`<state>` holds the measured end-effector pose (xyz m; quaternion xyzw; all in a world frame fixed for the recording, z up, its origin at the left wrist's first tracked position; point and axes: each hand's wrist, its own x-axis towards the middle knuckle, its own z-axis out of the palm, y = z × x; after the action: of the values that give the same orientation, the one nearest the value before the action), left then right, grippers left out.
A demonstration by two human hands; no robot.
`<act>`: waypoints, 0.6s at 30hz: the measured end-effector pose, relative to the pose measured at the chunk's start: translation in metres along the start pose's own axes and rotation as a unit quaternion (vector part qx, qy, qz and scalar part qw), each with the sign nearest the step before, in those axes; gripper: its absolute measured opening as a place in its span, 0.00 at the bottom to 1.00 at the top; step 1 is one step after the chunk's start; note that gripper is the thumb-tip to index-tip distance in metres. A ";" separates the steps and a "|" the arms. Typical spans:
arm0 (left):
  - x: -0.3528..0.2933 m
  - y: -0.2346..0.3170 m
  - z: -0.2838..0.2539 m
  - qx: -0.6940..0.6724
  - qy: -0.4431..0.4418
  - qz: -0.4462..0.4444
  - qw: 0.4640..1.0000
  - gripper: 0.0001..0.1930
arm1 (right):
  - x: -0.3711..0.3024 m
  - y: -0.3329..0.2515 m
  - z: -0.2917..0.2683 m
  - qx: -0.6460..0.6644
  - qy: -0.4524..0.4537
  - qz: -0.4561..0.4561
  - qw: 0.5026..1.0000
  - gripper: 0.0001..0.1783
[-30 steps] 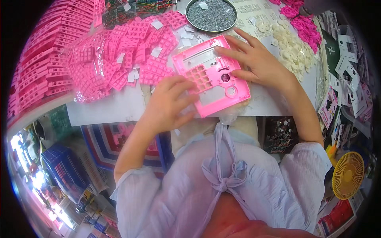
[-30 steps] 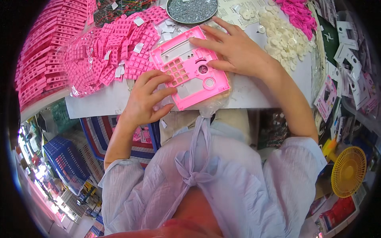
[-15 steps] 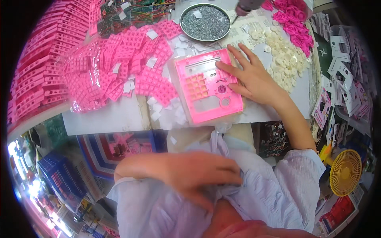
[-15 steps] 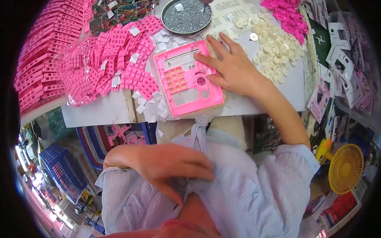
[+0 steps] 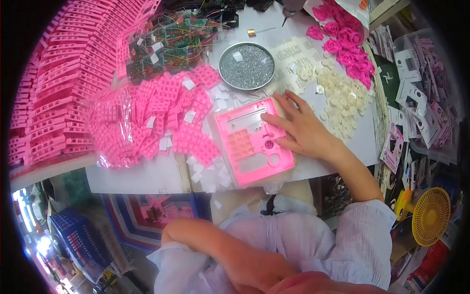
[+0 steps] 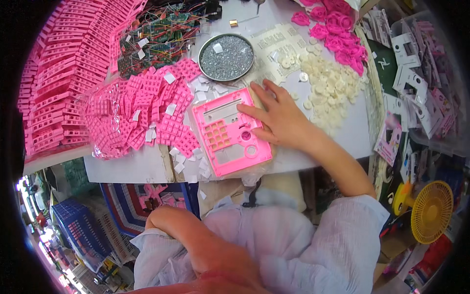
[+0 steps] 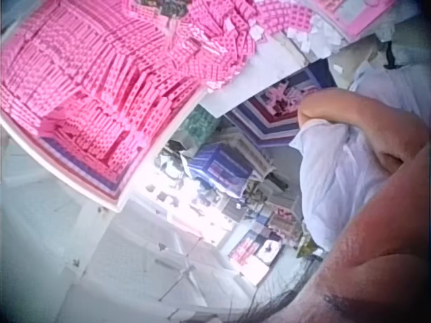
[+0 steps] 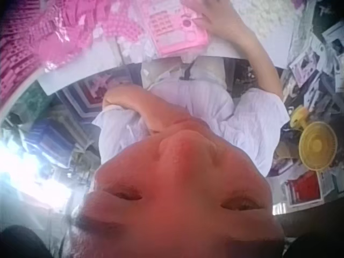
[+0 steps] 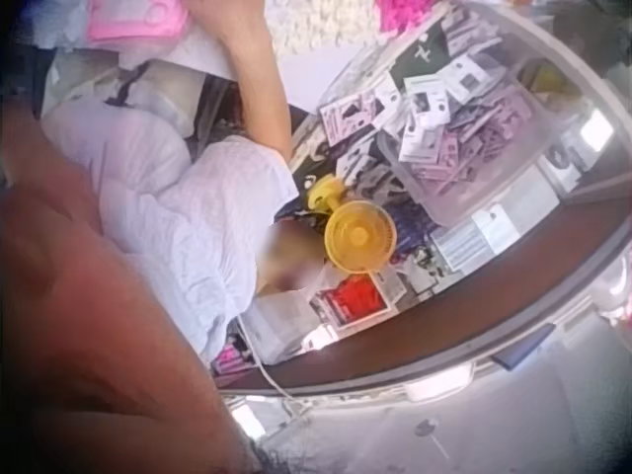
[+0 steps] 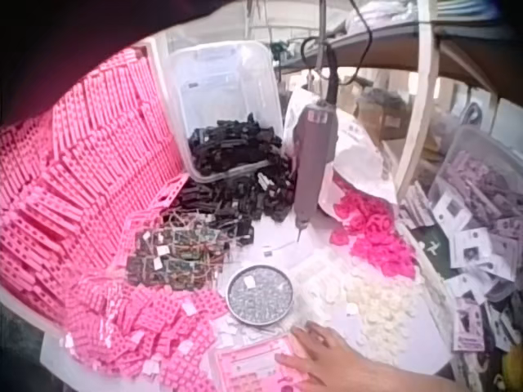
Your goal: Assembling the internal electronic components and housing of a pink toy piggy bank at a factory workbench.
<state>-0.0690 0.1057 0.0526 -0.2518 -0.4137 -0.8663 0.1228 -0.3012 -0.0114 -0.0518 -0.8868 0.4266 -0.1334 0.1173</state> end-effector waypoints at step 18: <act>-0.086 0.065 -0.043 0.459 0.392 -0.259 0.754 0.20 | 0.002 0.244 -0.078 -0.158 0.227 0.299 0.913 0.15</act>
<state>0.0167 0.0324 0.0259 0.3135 -0.7263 -0.5940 0.1465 -0.5033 -0.1686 -0.0569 -0.6705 0.7025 -0.2206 -0.0902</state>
